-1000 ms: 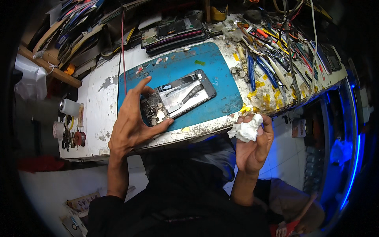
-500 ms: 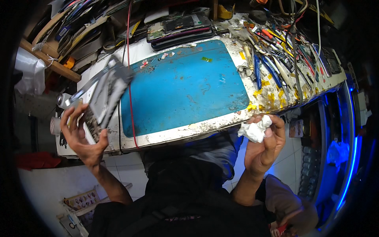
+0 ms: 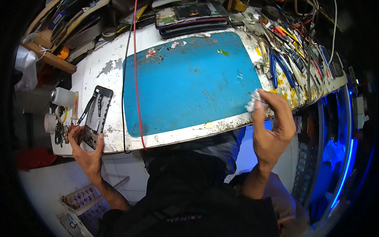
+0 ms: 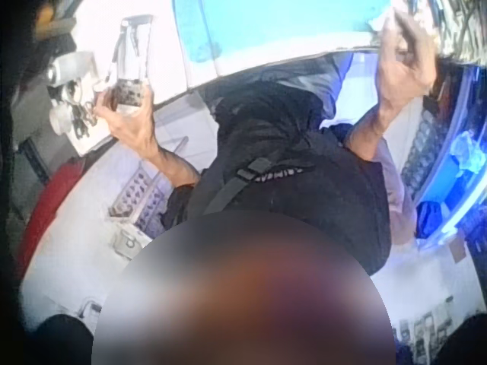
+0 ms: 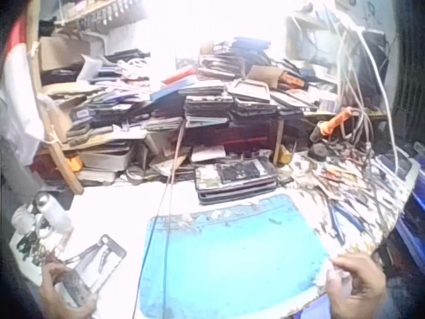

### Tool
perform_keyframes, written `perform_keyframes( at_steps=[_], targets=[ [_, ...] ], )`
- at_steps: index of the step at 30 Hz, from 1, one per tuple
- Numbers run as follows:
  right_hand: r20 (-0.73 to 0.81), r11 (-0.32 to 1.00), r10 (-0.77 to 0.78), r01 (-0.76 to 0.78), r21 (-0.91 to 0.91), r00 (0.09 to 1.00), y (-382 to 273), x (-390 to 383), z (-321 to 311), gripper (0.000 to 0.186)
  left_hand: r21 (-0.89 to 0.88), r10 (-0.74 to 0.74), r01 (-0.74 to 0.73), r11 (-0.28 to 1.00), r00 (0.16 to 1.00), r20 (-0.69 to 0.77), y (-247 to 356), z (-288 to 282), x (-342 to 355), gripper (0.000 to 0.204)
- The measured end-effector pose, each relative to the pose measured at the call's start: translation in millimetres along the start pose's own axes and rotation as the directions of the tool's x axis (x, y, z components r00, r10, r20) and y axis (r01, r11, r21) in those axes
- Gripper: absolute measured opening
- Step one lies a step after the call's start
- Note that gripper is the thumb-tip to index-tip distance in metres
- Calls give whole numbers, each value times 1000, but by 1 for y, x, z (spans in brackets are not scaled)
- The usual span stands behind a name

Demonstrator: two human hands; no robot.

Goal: The person wipes a cluttered workbench with a white cloth, moving small items aside to reach different areas. They handle a disassembled mobile phone and a small metal container, then continue wiping the blue mat and surrounding surfaces.

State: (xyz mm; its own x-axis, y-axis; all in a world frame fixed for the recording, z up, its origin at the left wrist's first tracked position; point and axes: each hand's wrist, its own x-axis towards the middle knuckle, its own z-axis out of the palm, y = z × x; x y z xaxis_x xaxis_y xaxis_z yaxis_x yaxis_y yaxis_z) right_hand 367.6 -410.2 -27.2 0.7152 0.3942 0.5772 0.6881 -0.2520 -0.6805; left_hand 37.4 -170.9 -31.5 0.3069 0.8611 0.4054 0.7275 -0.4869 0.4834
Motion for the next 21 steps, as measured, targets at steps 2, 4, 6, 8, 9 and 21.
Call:
perform_keyframes(
  at_steps=[2, 4, 6, 8, 9, 21],
  targets=[
    [81, 989, -68, 78, -124, 994, -7, 3, 6, 21, 27, -13, 12, 1000, 999, 39, 3, -3, 2, 65],
    [205, 965, -54, 104, -241, 977, -14, 5, 9, 24, 80, 62, -64, 995, 998, 27, 9, -7, 2, 64],
    [241, 954, -35, 104, -283, 970, -20, 3, 11, 27, 181, 204, -200, 963, 979, -3, 20, -12, 4, 64],
    [272, 940, -20, 111, -323, 962, -24, 3, 13, 27, -11, 396, -396, 918, 918, -2, 40, -11, 0, 63],
    [266, 940, -12, 102, -325, 964, -26, 3, 14, 28, -113, 495, -493, 863, 869, -16, 53, -7, -4, 62],
    [81, 866, 28, 16, -499, 996, -20, 14, 25, 19, -154, 671, -666, 730, 655, 348, 65, 21, 7, 39]
  ],
)
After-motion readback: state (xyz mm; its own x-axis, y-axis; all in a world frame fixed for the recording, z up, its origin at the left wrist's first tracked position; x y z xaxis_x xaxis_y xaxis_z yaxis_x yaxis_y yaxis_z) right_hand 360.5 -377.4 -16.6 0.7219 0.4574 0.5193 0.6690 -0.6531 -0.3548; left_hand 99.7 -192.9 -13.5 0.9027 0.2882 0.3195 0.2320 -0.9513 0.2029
